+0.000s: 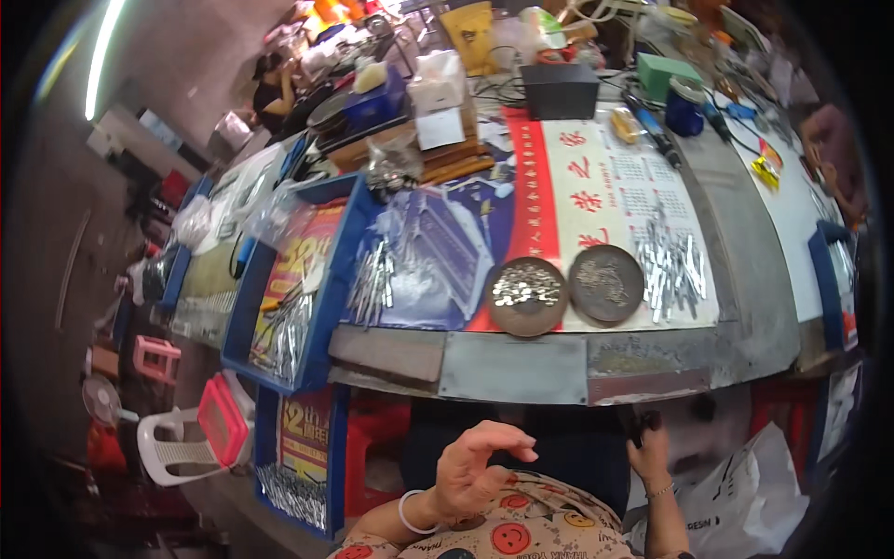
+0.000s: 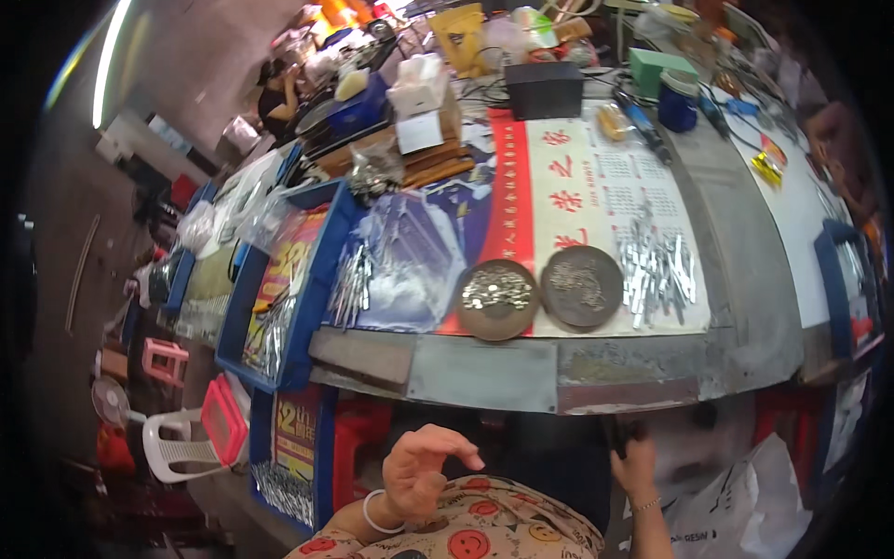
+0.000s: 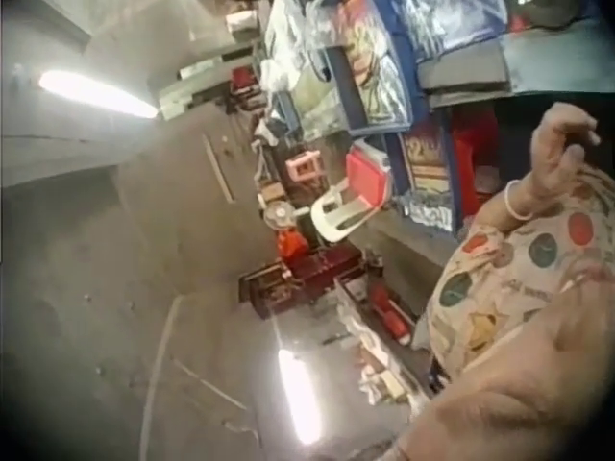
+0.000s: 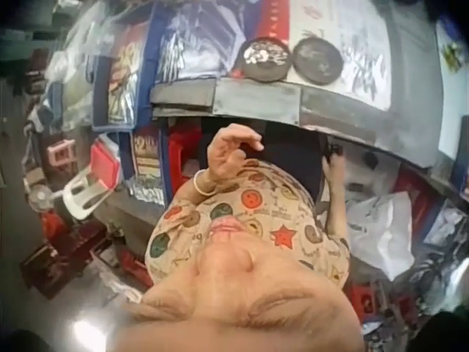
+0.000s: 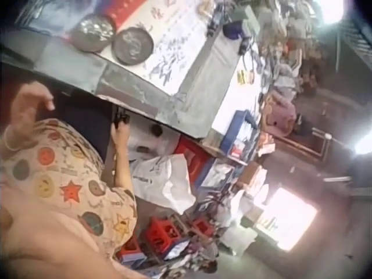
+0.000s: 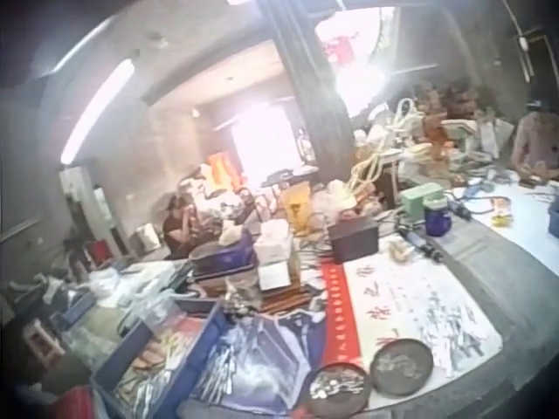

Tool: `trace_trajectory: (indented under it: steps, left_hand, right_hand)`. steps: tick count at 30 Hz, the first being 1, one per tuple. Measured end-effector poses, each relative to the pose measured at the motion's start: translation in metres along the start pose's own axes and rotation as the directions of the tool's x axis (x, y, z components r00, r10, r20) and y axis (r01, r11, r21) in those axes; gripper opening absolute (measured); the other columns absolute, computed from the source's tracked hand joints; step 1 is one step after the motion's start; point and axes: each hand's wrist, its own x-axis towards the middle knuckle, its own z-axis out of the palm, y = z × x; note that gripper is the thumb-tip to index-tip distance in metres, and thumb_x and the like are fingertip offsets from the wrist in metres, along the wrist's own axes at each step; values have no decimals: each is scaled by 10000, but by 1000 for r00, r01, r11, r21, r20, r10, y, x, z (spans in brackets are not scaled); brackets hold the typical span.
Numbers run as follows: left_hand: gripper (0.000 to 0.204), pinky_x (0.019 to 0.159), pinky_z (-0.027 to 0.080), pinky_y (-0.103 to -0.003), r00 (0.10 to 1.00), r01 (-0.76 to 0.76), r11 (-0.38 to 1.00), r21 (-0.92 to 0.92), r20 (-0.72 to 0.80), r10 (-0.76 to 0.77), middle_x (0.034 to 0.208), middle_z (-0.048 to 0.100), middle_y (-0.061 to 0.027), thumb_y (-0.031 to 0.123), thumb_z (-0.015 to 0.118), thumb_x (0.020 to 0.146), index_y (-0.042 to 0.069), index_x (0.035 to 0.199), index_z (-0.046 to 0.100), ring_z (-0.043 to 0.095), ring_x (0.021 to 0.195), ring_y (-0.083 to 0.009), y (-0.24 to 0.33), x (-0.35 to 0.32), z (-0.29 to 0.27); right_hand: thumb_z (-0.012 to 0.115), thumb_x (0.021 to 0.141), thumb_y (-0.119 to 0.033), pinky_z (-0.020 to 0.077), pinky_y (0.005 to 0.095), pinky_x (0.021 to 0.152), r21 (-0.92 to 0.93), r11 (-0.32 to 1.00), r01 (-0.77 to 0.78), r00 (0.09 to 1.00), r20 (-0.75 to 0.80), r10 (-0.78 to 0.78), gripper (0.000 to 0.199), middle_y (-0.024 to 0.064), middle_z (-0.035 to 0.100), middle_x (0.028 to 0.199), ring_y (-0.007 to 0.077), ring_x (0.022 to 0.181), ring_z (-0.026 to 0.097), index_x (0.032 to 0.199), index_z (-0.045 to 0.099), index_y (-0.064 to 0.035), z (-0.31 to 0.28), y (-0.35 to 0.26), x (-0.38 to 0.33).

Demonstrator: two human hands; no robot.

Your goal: Assembling small metal components using pliers at a workbench in a manufacturing setting.

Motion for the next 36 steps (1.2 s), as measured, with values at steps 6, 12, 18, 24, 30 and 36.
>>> trace_trajectory:
  steps: [6,12,18,24,30,36]
  left_hand:
    - [231,860,511,-331,983,29,998,-59,-179,-39,1132,575,-195,37,518,968,-61,1177,520,619,937,-210,4,-38,-42]
    - [194,846,518,-317,964,39,998,-58,-259,-53,1098,584,-179,8,512,966,-59,1148,532,615,915,-189,16,-57,-68]
    - [238,823,537,-370,981,-134,976,-173,-165,106,1049,589,-232,25,491,946,-103,1140,541,630,927,-279,50,-69,-75]
    - [240,813,523,-459,997,-45,872,-487,38,72,1062,627,-196,140,624,946,-55,1084,620,637,990,-349,102,-45,-58]
    - [349,827,553,-457,894,-92,797,-597,303,330,1151,570,-282,135,658,929,-126,1141,566,627,1006,-396,96,-17,-61]
    - [337,817,562,-456,826,-434,563,-703,-62,560,1141,578,-285,90,697,894,-131,1119,578,638,975,-392,59,-14,-25]
  right_hand:
    - [768,595,-140,491,461,714,-192,965,177,972,191,-140,270,234,581,1051,397,904,578,774,597,-33,-27,-78,34]
    - [799,563,-155,501,412,667,49,861,507,797,354,-489,297,139,576,992,313,858,586,764,603,-59,-35,-152,66]
    - [771,626,-204,508,388,679,187,763,619,577,551,-603,284,122,559,1064,283,889,579,812,613,-60,-10,-182,79]
    - [707,673,-189,511,401,668,226,779,584,553,592,-586,216,127,572,1042,287,876,588,802,611,-44,14,-198,84]
    - [683,668,-176,509,398,646,197,804,561,625,536,-568,174,122,588,1020,282,822,605,770,614,-53,19,-201,81]
    - [676,675,-172,507,394,644,161,825,541,663,521,-537,162,126,586,1016,280,814,607,768,616,-54,20,-194,80]
